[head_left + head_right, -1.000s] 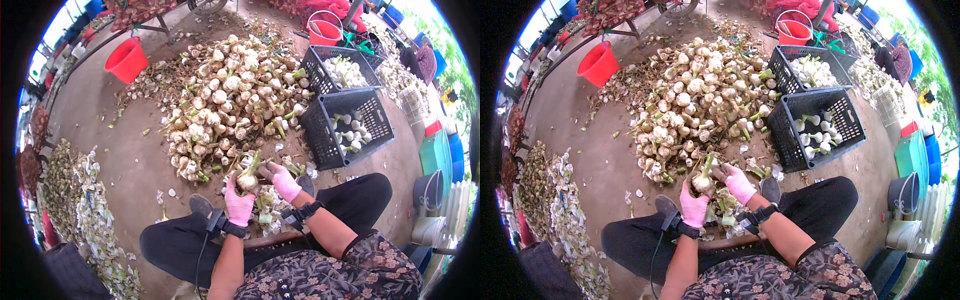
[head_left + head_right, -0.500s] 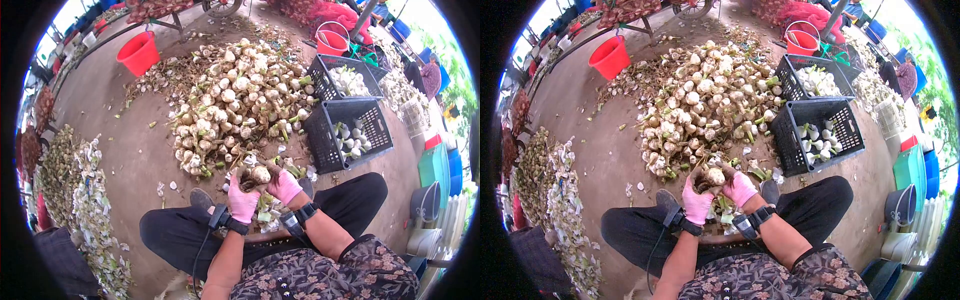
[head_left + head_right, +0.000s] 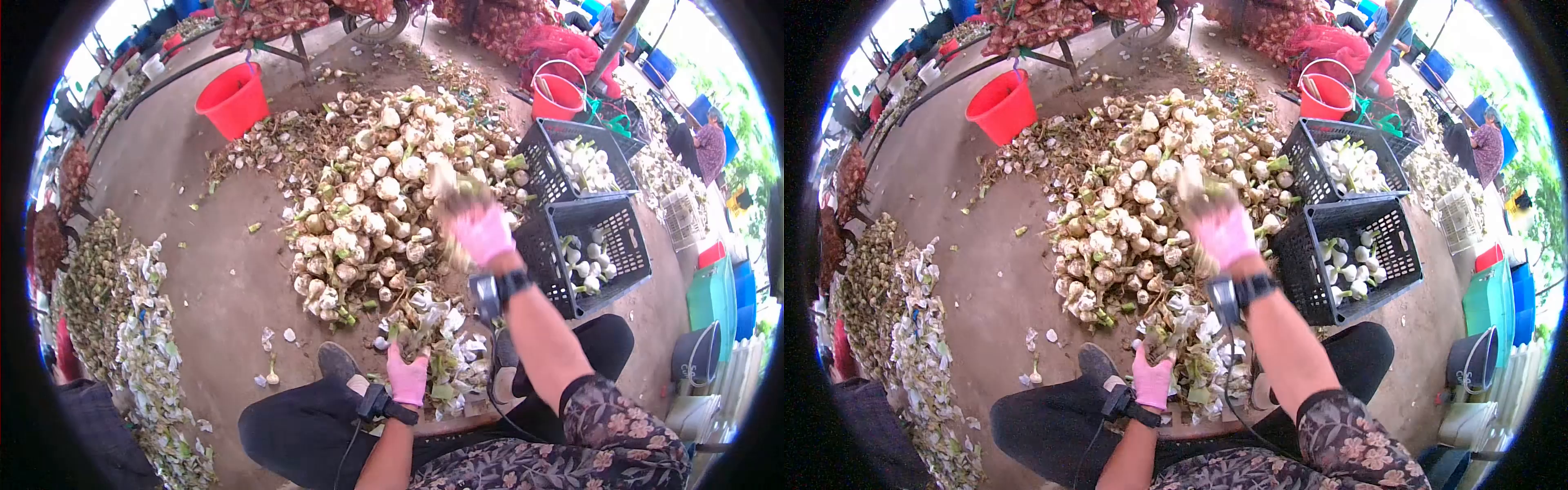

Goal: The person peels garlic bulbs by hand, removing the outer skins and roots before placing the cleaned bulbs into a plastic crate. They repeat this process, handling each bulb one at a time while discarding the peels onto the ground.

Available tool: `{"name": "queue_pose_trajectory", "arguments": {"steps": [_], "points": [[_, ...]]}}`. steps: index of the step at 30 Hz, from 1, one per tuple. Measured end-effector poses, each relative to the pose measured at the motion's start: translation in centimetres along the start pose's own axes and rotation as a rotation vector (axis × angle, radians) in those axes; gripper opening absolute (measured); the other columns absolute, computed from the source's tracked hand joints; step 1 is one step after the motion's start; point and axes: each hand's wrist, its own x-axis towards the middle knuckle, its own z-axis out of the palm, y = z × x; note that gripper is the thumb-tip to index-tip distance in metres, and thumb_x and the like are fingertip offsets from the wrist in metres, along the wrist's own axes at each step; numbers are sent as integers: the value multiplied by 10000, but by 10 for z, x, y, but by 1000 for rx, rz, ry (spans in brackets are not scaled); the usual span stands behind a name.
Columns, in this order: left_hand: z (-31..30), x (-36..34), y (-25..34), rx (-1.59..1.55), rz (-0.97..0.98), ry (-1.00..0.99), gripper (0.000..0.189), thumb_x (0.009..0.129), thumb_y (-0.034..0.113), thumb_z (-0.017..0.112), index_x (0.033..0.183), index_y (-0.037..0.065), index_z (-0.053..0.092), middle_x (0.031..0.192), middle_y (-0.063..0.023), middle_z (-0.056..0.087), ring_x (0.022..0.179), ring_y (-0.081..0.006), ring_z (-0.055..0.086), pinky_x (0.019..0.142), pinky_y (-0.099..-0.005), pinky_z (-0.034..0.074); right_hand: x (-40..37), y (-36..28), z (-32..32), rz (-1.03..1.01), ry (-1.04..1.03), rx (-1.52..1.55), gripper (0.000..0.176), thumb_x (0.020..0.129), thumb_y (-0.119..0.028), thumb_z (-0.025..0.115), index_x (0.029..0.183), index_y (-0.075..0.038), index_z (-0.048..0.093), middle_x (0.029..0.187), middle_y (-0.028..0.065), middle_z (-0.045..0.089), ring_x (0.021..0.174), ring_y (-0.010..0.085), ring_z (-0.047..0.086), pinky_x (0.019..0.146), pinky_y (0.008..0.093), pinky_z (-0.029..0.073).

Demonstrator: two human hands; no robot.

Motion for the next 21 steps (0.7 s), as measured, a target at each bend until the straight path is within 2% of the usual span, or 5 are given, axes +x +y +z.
{"name": "queue_pose_trajectory", "arguments": {"steps": [1,2,7,10,21], "points": [[1,1,2,-9,-9,14,479,723,-30,632,1184,-32,502,1058,-104,595,944,-182,575,860,-279,446,15,15,1,-36,317,-9,230,836,-43,558,1063,-81,545,926,72,612,855,197,603,917,373,476],[3,4,5,-21,-12,28,437,744,-46,626,1166,-31,513,1007,-76,609,898,-153,576,822,-263,458,21,16,12,-39,310,-13,230,836,-43,558,1063,-81,545,926,72,612,855,197,603,917,373,476],[16,17,4,-116,-51,9,393,771,-1,645,1143,-29,524,992,-59,611,886,-131,572,803,-257,460,51,-26,127,523,-59,1398,395,834,2,496,1219,-76,536,1203,100,583,1099,206,559,934,330,455],[17,16,10,-51,-179,-92,420,749,35,651,1146,-42,538,997,-91,619,902,-169,583,842,-289,461,42,-67,144,332,-47,842,475,729,41,478,1161,-120,590,1138,176,584,1086,340,535,933,364,438],[23,28,4,90,-168,-134,399,766,25,618,1150,-52,536,1056,-108,611,936,-177,577,874,-298,443,-47,-106,142,410,-531,973,289,751,-77,532,1020,-98,637,959,173,650,895,367,609,798,417,483]]}}
